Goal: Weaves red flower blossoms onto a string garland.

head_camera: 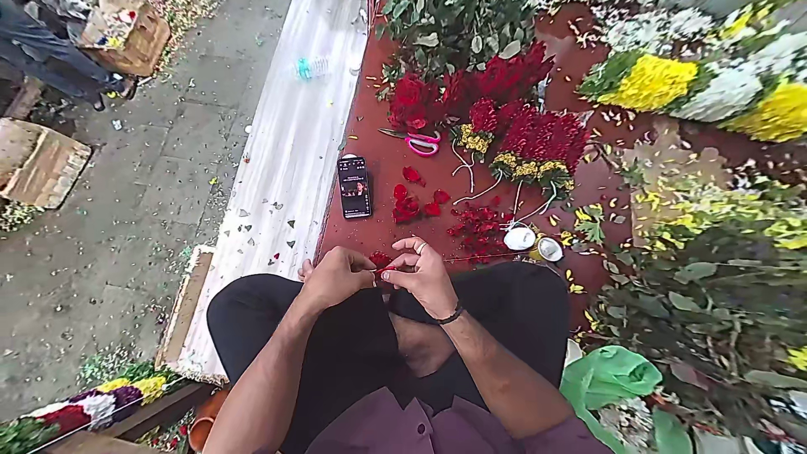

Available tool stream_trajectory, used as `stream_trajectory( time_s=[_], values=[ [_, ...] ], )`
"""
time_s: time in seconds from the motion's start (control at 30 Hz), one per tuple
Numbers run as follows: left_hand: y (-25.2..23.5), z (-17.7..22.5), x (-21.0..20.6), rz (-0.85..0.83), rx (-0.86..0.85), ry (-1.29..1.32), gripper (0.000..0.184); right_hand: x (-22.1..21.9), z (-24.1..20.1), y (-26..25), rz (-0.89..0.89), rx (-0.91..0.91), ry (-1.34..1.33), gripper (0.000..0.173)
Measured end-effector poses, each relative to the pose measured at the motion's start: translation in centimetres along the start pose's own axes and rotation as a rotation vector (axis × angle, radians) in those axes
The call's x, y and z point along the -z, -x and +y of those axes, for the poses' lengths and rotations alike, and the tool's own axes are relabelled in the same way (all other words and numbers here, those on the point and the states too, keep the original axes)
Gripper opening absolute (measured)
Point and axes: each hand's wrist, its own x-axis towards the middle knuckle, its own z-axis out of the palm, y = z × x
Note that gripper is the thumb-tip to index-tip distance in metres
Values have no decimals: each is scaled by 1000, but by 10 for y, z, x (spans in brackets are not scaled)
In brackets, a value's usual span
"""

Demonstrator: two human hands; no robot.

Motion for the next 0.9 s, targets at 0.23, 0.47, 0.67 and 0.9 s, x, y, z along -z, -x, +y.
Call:
stream_trajectory(
  time_s=[0.23, 0.47, 0.67, 0.9],
  values=[
    [-5, -5, -6, 20, -75, 42, 13, 0, 8, -5, 32, -2, 144, 73],
    [-1, 4, 2, 103, 84, -115, 13, 23, 4, -14, -111, 51, 301, 101],
    [2, 26, 28, 116, 124, -184, 19, 30, 14, -22, -330, 161, 366, 28],
    [16, 108, 17, -31, 188, -801, 28, 52, -36, -6, -437, 487, 101, 10]
  ],
)
